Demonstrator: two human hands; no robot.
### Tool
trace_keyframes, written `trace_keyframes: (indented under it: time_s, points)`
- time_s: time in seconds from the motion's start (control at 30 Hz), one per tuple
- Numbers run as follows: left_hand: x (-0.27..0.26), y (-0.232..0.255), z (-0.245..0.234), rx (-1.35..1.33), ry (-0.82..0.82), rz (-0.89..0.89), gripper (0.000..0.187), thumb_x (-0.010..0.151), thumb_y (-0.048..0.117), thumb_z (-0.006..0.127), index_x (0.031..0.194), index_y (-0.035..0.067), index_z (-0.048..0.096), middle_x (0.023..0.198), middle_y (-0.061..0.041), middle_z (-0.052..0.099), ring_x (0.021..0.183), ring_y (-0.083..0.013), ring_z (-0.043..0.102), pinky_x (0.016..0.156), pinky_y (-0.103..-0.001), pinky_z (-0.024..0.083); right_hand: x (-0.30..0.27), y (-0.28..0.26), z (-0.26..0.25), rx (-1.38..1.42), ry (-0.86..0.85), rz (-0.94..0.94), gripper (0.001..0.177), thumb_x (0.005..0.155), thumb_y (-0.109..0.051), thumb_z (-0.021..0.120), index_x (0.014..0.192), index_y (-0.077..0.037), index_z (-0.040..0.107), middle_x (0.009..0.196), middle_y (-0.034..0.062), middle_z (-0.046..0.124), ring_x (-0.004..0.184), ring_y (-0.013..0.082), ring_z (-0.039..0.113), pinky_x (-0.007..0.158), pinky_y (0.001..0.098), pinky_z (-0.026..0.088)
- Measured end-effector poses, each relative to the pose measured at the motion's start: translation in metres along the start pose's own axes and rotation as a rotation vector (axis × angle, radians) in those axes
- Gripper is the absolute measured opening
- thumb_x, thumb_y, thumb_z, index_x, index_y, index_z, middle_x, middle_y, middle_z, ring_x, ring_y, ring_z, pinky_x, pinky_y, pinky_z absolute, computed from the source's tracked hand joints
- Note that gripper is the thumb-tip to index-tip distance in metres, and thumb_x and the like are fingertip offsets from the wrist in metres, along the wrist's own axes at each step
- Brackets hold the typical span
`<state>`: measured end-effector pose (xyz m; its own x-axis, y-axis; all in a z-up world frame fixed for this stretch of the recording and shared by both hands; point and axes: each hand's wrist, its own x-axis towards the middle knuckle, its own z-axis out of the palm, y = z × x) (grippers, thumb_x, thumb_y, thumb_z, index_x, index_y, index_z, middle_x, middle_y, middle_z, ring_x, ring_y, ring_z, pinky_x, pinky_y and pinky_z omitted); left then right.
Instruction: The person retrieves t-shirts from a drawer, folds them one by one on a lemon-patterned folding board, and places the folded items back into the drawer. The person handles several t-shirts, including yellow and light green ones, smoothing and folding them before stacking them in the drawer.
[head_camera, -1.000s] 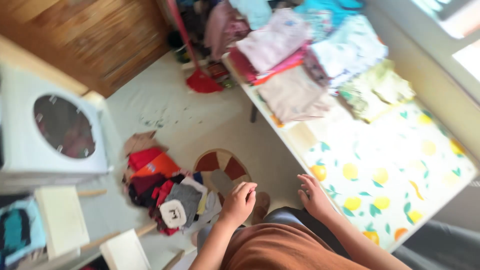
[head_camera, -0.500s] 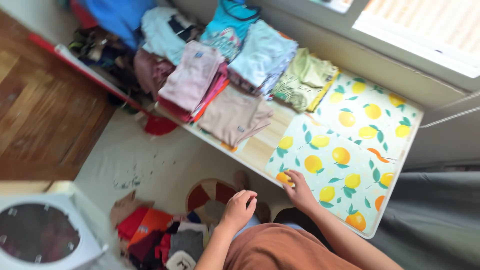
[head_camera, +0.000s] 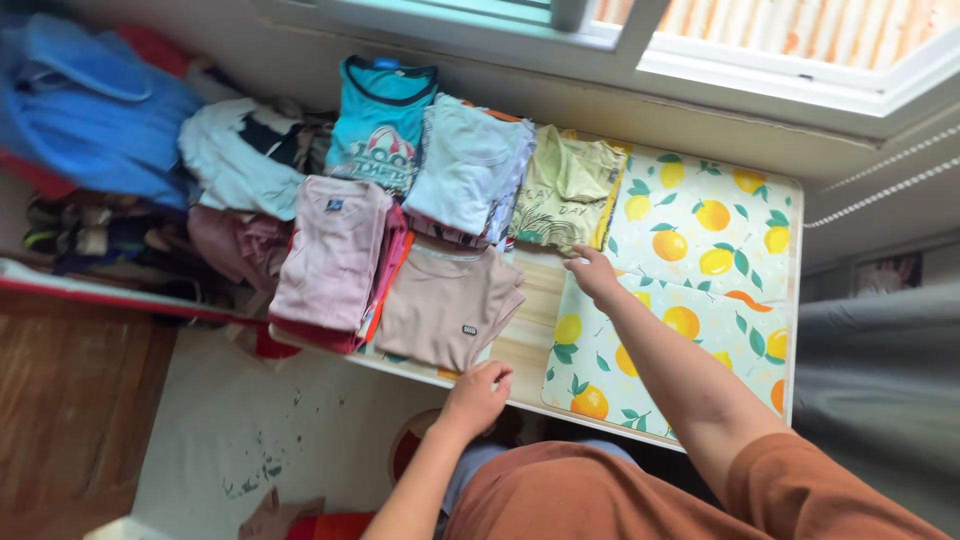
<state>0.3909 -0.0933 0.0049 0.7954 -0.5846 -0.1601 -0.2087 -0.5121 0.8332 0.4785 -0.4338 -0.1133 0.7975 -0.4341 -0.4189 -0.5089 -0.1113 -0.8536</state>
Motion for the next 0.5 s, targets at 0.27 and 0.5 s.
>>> trace_keyframes:
  time_s: [0.27, 0.5]
  points:
    - [0.062, -0.002, -0.008, -0.005, -0.138, -0.002, 0.023, 0.093, 0.022, 0.062, 0.108, 0.007, 0.071, 0.105, -0.013, 0.074, 0.098, -0.0301, 0.071, 0.085, -0.04, 0.055, -0.07, 0.026, 0.003, -0.005, -0.012, -0.019, 0.047, 0.092, -0.021, 0.064, 0.137, -0.012, 0.067, 0.093, 0.0074, 0.069, 0.083, 0.0149, 0.06, 0.079, 0.0308, 0.051]
    - [0.103, 0.019, 0.05, -0.024, -0.142, 0.024, 0.03, 0.091, 0.029, 0.065, 0.11, 0.006, 0.071, 0.107, -0.013, 0.073, 0.097, -0.0296, 0.073, 0.085, -0.04, 0.057, -0.211, 0.088, 0.024, 0.225, -0.384, 0.06, 0.042, 0.096, -0.018, 0.065, 0.136, -0.008, 0.07, 0.104, 0.0041, 0.07, 0.094, 0.014, 0.059, 0.088, 0.0315, 0.051]
